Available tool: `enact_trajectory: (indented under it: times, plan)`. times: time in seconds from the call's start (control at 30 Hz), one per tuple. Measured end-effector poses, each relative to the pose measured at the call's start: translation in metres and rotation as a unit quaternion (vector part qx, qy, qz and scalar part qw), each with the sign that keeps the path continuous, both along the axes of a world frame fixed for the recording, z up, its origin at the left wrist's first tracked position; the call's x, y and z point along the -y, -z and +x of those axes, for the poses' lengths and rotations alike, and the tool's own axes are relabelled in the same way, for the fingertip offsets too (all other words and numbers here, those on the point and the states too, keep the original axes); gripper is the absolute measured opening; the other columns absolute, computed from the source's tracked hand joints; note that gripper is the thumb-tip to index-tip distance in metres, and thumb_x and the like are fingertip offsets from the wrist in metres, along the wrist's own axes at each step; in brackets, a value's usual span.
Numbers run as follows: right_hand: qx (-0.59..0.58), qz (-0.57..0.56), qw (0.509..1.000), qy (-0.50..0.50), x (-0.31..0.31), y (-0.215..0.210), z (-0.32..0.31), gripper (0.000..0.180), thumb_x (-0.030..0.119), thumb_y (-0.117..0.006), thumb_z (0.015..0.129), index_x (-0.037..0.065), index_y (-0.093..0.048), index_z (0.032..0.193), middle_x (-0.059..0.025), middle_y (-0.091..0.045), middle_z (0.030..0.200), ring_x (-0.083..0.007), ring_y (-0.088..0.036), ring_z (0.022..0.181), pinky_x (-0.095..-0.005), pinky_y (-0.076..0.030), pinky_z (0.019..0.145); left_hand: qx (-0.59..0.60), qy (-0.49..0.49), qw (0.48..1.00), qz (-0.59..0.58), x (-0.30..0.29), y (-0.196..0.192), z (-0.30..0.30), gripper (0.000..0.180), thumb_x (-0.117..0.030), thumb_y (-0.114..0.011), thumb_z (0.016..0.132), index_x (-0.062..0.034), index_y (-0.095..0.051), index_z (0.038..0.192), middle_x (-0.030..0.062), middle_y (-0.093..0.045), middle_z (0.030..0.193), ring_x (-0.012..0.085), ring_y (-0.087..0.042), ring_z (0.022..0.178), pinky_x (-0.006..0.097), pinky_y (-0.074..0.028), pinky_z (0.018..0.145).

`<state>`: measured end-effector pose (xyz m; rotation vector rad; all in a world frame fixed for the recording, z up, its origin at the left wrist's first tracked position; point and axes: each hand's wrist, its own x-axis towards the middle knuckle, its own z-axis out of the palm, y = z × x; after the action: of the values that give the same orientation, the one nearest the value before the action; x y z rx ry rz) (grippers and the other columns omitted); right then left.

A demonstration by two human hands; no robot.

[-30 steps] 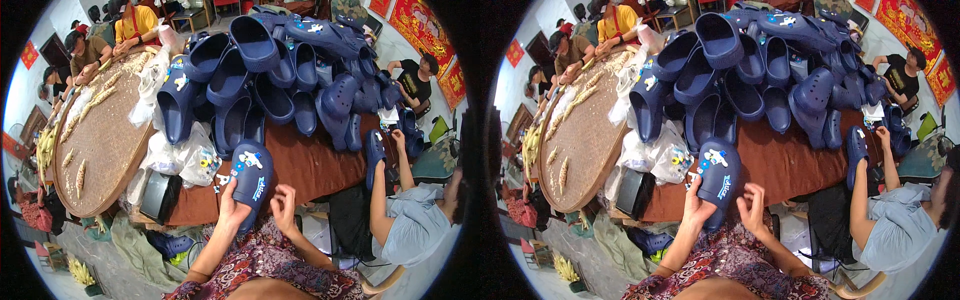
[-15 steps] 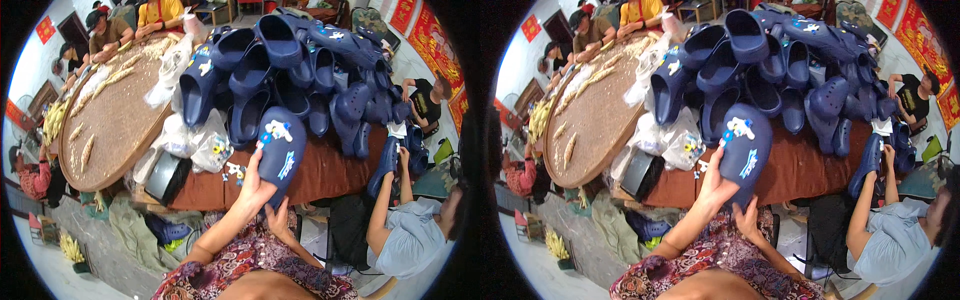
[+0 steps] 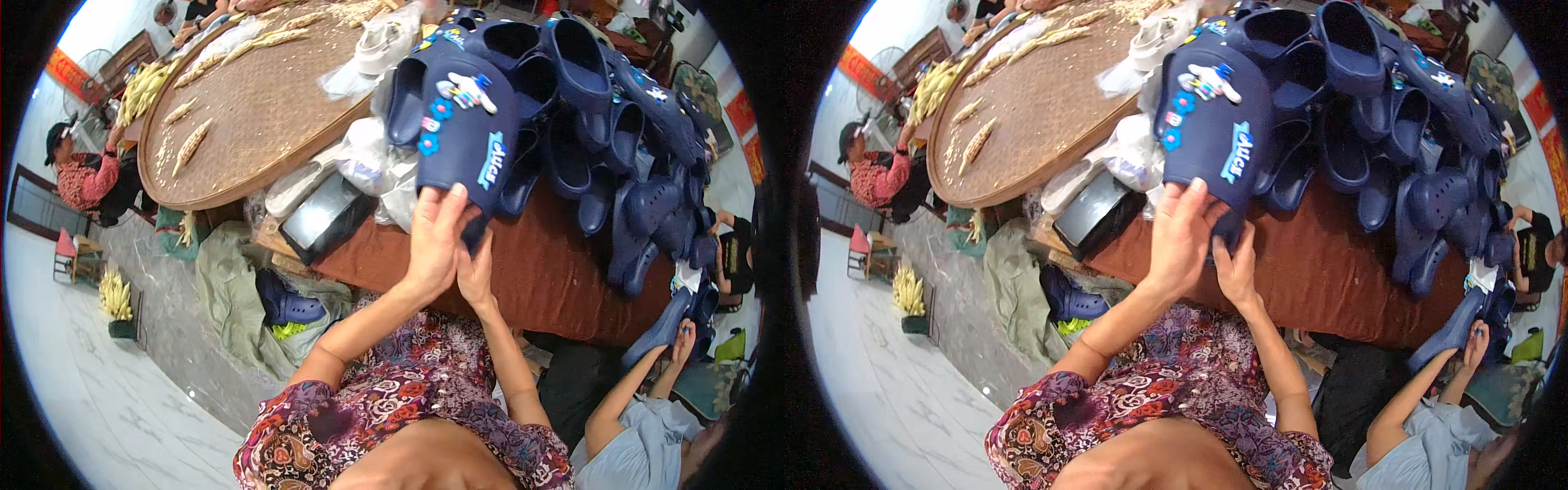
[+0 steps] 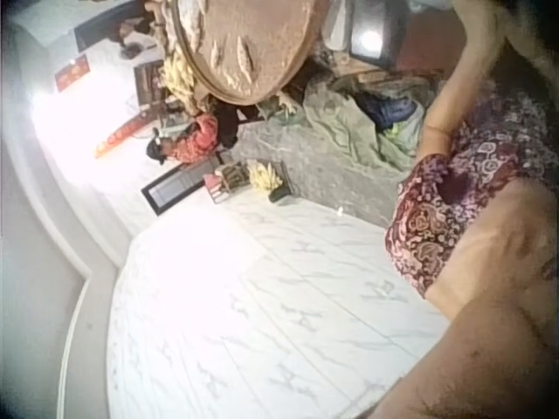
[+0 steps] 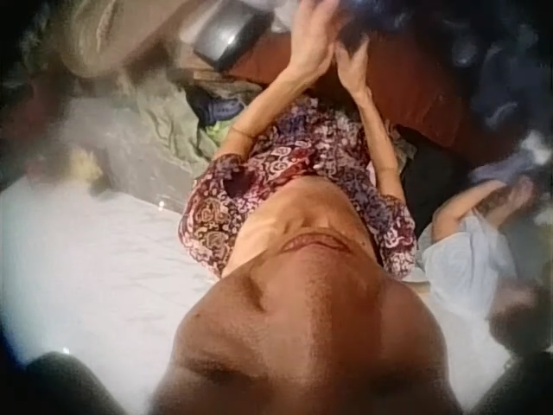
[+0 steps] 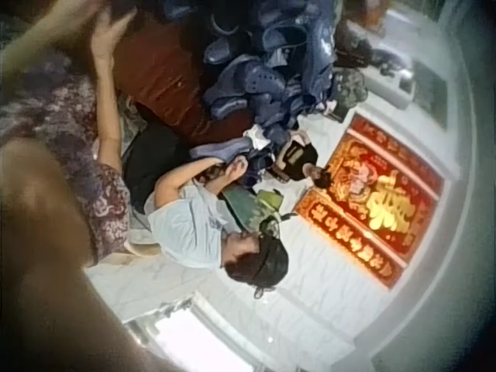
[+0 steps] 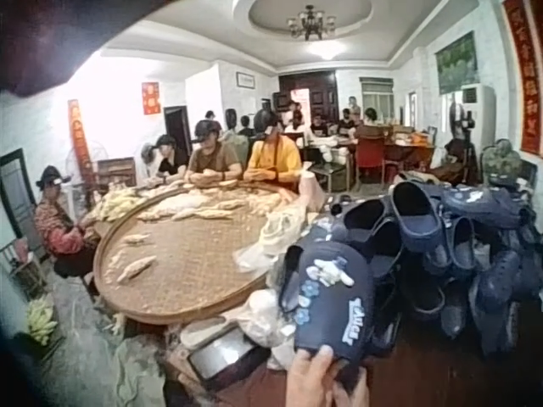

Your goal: Attaching decorative charms to the holes of blue clog-style shoes.

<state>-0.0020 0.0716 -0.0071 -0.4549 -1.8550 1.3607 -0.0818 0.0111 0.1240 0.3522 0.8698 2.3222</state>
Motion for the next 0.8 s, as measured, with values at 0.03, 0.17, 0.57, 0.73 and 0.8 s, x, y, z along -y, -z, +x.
enact_trajectory:
  times: [0.03,0.17,0.57,0.73,0.8]
  plan:
    - [0.025,-0.028,0.999,-0.033,0.002,-0.006,-0.008,0.047,0.021,-0.058,0.096,-0.001,-0.039,0.132,-0.0198,-0.060,0.117,-0.0263,-0.059,0.108,-0.0382,-0.047,0.092,-0.014,-0.037,0.999,-0.011,0.004,-0.004,-0.009,0.031,-0.017,-0.056,0.099,-0.0060,-0.051,0.127,0.0055,-0.062,0.117,0.0157,-0.062,0.104,0.034,-0.051,0.089]
    - [0.044,-0.018,0.989,-0.141,0.011,-0.022,-0.030,0.060,0.030,-0.064,0.095,0.000,-0.036,0.138,-0.0193,-0.059,0.122,-0.0278,-0.061,0.107,-0.0372,-0.047,0.092,-0.047,-0.109,0.991,-0.060,0.015,0.001,-0.064,0.025,-0.020,-0.059,0.098,-0.0037,-0.057,0.116,0.0065,-0.065,0.108,0.0155,-0.064,0.095,0.034,-0.054,0.082]
    - [0.135,0.011,0.988,-0.079,0.014,0.005,0.028,0.035,0.009,-0.061,0.093,0.003,-0.052,0.127,-0.0150,-0.060,0.110,-0.0236,-0.064,0.097,-0.0339,-0.054,0.080,-0.061,-0.089,0.977,-0.181,0.001,0.024,-0.226,0.030,-0.020,-0.060,0.096,0.0010,-0.054,0.116,0.0134,-0.063,0.107,0.0273,-0.067,0.094,0.040,-0.058,0.076]
    - [0.177,0.004,0.983,-0.039,0.011,0.010,0.055,0.030,0.008,-0.060,0.094,0.002,-0.056,0.123,-0.0126,-0.060,0.107,-0.0216,-0.063,0.098,-0.0320,-0.054,0.080,-0.187,-0.006,0.932,-0.311,-0.003,0.043,-0.232,0.039,-0.029,-0.070,0.089,-0.0013,-0.059,0.114,0.0072,-0.065,0.103,0.0157,-0.065,0.082,0.028,-0.054,0.070]
    - [0.195,0.003,0.980,-0.031,0.013,0.014,0.060,0.030,0.007,-0.059,0.094,0.002,-0.056,0.124,-0.0123,-0.059,0.106,-0.0217,-0.063,0.098,-0.0320,-0.054,0.080,-0.309,-0.040,0.866,-0.390,-0.008,0.047,-0.223,0.040,-0.029,-0.074,0.085,0.0001,-0.063,0.109,0.0047,-0.068,0.095,0.0111,-0.062,0.078,0.026,-0.051,0.063]
